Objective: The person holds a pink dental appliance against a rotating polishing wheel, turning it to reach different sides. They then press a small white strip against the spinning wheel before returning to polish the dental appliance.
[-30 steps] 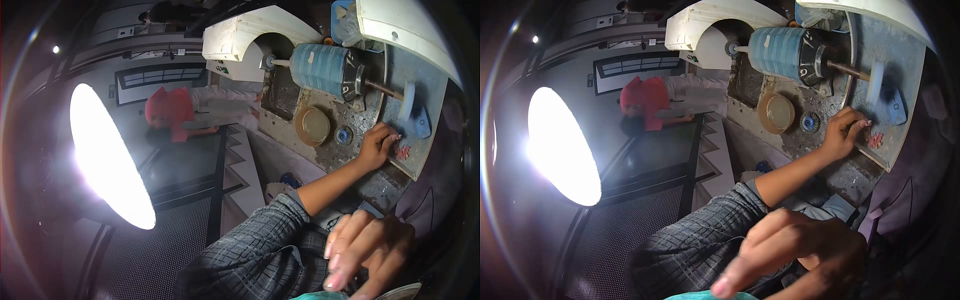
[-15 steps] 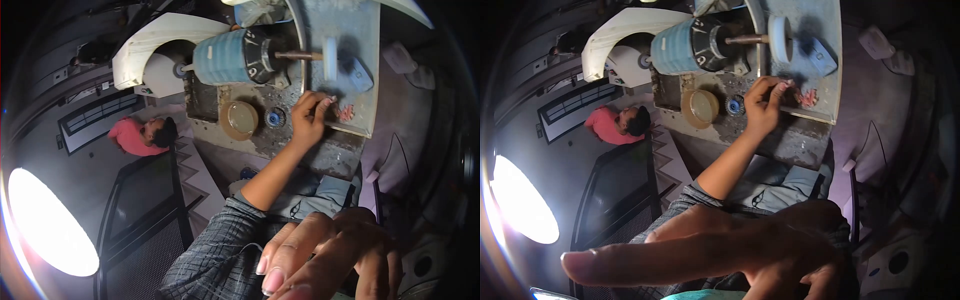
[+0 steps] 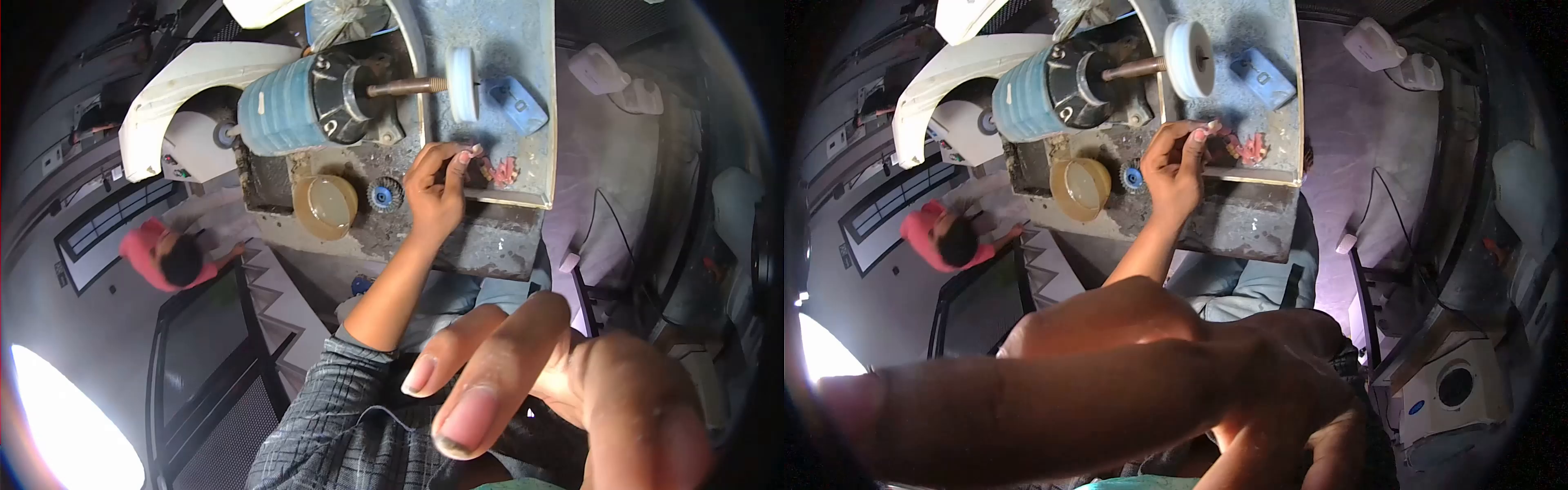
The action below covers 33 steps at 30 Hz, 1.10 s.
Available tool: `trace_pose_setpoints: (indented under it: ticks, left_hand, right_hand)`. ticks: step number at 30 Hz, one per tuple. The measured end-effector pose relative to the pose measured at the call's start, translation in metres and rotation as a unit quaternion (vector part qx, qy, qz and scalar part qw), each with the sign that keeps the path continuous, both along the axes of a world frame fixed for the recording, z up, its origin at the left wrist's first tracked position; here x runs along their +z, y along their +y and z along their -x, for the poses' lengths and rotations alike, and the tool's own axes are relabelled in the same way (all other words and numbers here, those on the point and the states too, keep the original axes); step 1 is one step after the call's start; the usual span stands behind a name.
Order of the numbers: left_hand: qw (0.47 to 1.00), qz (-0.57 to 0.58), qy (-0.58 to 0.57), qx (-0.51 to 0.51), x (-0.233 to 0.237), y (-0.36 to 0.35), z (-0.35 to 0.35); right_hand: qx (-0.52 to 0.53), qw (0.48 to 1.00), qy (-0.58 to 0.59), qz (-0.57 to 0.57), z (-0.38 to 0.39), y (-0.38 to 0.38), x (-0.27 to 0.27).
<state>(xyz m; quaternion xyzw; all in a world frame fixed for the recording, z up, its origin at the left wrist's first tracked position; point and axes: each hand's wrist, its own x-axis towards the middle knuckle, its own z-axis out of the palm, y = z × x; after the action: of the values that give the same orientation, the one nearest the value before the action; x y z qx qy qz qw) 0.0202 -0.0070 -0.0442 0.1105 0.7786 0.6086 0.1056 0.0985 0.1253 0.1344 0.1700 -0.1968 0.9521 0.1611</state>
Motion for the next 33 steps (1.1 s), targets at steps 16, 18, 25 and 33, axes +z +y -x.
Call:
trace_pose_setpoints:
  ticks: [16, 18, 25, 33]
  left_hand:
    - [1.000, -0.005, -0.002, 0.008, -0.006, -0.001, -0.002]
    - [1.000, -0.004, -0.003, 0.006, -0.005, -0.003, -0.001]
    - [1.000, -0.015, -0.014, 0.006, -0.006, -0.003, -0.003]
    - [1.000, -0.016, -0.004, 0.001, -0.004, -0.005, -0.001]
  right_hand:
    - [0.052, 0.998, 0.039, 0.003, -0.004, -0.027, -0.010]
    - [0.051, 0.998, 0.036, 0.004, -0.005, -0.029, -0.009]
    - [0.040, 0.998, 0.037, -0.022, -0.008, -0.044, -0.018]
    - [0.030, 0.998, 0.049, 0.002, 0.000, -0.021, -0.018]
